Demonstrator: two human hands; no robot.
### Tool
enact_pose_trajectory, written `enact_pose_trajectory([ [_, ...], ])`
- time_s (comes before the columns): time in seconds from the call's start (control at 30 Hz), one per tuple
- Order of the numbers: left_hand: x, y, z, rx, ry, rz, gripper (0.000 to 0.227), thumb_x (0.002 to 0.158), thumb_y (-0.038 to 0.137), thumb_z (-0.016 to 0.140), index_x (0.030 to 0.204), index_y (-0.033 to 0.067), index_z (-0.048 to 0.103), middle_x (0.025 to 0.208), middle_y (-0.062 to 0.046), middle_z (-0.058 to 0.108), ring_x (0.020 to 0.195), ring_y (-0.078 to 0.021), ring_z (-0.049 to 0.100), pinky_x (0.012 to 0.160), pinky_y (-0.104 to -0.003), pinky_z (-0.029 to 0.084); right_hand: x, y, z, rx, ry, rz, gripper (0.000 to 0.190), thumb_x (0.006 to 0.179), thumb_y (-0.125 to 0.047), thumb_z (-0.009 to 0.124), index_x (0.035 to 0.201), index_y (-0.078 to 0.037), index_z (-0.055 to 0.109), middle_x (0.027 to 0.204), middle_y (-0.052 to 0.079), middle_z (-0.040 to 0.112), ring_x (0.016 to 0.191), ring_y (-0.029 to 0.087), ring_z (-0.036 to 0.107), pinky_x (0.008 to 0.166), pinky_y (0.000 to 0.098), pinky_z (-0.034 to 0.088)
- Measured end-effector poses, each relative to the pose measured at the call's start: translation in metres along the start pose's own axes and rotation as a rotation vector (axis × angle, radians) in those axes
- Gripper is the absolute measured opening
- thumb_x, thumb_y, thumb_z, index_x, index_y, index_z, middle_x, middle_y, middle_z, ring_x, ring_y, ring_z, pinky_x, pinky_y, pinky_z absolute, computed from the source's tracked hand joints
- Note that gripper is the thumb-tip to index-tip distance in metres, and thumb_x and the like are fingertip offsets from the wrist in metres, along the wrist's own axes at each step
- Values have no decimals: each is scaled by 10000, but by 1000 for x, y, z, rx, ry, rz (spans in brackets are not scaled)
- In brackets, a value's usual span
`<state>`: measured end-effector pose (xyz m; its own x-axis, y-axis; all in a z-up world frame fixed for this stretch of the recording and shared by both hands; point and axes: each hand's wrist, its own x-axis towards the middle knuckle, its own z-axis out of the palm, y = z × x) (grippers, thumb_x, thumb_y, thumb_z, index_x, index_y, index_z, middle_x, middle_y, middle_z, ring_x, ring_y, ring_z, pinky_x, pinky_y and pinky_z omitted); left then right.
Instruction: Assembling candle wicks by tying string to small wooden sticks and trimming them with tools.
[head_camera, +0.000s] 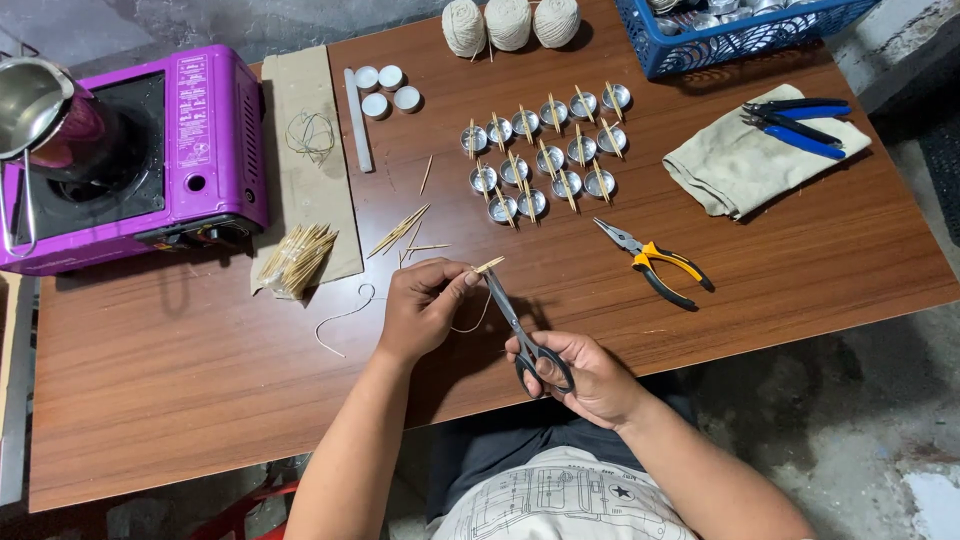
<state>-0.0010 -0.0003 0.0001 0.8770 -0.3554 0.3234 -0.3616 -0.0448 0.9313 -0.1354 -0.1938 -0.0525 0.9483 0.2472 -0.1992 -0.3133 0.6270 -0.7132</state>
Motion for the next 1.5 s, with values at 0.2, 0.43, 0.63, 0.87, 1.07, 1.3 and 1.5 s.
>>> enact_pose_trajectory([
  [0.2, 1, 2, 0, 20, -7, 3, 86, 921, 59, 749, 845, 46, 789, 630, -96, 701, 579, -179, 630, 641, -331, 538, 0, 5, -1, -12, 85, -10, 297, 909, -86, 725, 1156, 74, 684, 923, 178, 732, 622, 164, 662, 564, 239, 528],
  [0.43, 0, -3, -1, 20, 10, 12, 85, 921, 66, 750, 851, 58, 797, 619, -90, 701, 568, -175, 629, 631, -323, 534, -2, 1, 0, -22, 127, -8, 281, 901, -64, 734, 1142, 75, 689, 903, 148, 719, 590, 148, 657, 531, 220, 511],
  [0.63, -2, -20, -6, -23, 50, -58, 97, 935, 82, 751, 856, 50, 796, 573, -98, 661, 551, -164, 599, 600, -308, 519, -18, -42, -5, -250, 191, -158, 384, 877, -115, 761, 1226, 7, 657, 1008, 139, 740, 616, 167, 696, 514, 211, 505],
  [0.87, -7, -29, -13, -184, 72, -146, 121, 950, 121, 728, 893, 29, 781, 697, -39, 665, 685, -109, 574, 633, -259, 513, -62, -134, -77, -1402, 648, -432, 383, 805, 24, 797, 1166, -24, 679, 1168, 107, 675, 852, 277, 739, 726, 352, 602],
  [1.07, -7, -30, -16, -93, 59, -118, 166, 956, 197, 709, 910, 50, 771, 816, -50, 710, 788, -141, 635, 688, -266, 526, -77, -150, -142, -1872, 626, -181, 253, 817, -74, 770, 1068, -93, 749, 1198, 29, 722, 1086, 246, 692, 936, 405, 526],
  [1.3, 3, -27, -40, -203, 211, -86, 217, 977, 220, 710, 937, 10, 753, 731, -58, 656, 655, -126, 538, 606, -254, 453, -48, -172, -130, -1854, 599, 161, 280, 939, -130, 666, 1195, -117, 780, 1345, 13, 703, 1188, 262, 670, 1025, 411, 513],
  [1.5, 29, 8, -72, 58, 194, 60, 196, 1002, 191, 687, 903, 33, 747, 755, -46, 650, 674, -116, 555, 583, -245, 450, -44, -185, -85, -1856, 482, -260, 317, 897, -171, 722, 1204, -105, 765, 1288, 50, 732, 1141, 262, 688, 1036, 440, 532],
])
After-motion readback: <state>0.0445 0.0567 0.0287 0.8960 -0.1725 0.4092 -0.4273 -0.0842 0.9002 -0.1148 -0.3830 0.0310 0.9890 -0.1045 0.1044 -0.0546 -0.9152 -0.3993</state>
